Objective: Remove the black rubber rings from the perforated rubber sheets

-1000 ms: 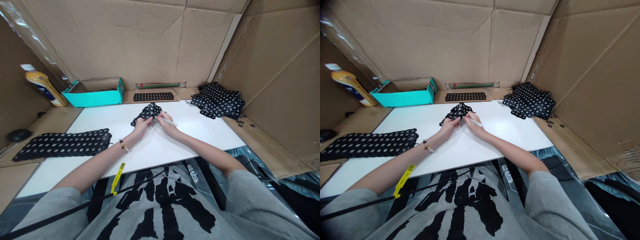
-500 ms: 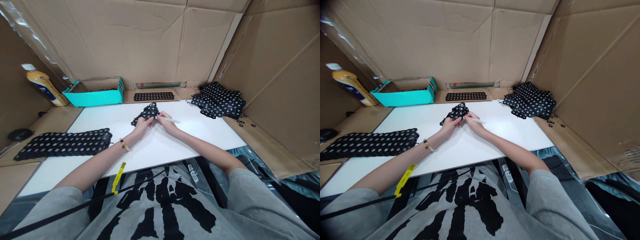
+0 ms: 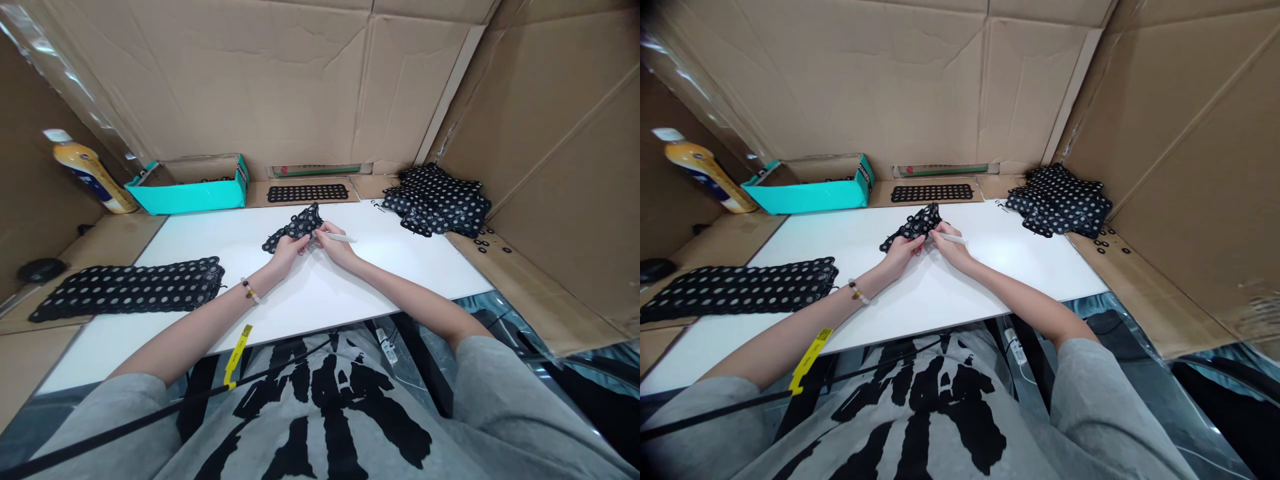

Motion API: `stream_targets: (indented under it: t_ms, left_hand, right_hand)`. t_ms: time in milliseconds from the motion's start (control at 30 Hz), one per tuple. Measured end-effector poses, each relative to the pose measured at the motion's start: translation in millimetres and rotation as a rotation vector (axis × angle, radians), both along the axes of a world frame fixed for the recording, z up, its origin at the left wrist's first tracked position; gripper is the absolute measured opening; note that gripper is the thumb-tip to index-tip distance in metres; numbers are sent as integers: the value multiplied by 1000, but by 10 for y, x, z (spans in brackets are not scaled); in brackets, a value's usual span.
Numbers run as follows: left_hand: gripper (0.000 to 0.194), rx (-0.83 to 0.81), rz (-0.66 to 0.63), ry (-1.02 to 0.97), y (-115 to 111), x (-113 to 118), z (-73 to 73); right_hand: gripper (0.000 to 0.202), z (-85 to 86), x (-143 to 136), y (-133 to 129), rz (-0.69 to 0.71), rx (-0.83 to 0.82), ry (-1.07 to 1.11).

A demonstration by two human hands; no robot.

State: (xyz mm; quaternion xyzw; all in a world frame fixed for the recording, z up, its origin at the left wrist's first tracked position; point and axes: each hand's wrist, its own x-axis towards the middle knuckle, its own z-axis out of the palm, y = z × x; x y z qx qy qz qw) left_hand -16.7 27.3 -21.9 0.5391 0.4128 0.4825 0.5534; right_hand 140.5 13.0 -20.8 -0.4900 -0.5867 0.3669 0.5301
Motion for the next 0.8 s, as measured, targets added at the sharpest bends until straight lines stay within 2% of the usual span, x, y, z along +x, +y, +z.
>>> stream_targets:
  t_ms: [100,233,300,367,433,533,667,800]
  left_hand:
    - [27,-32,-3,-82,-3,2,33]
    - [26,-115,12,-223,-9,5,91]
    - [25,-146,12,-261,-16,7,111]
    - [25,-162,-1,-279,-25,9,122]
    - [27,-156,-18,-280,-37,8,131]
    - [33,-161,-51,-264,-60,5,153]
    - [41,-202,-83,-253,-85,2,188]
    - [39,-190,-39,-265,-78,2,181]
  right_hand:
    - [29,-13,15,54,98,-126,262]
    - [27,-6,93,131,201,-394,696]
    - [23,-5,126,159,206,-501,793]
    - [20,-3,132,163,187,-542,835]
    - [18,12,110,138,154,-500,856]
    - [21,67,64,68,135,-336,823]
    - [33,134,49,5,139,-118,627]
    - [32,128,56,-11,114,-13,418]
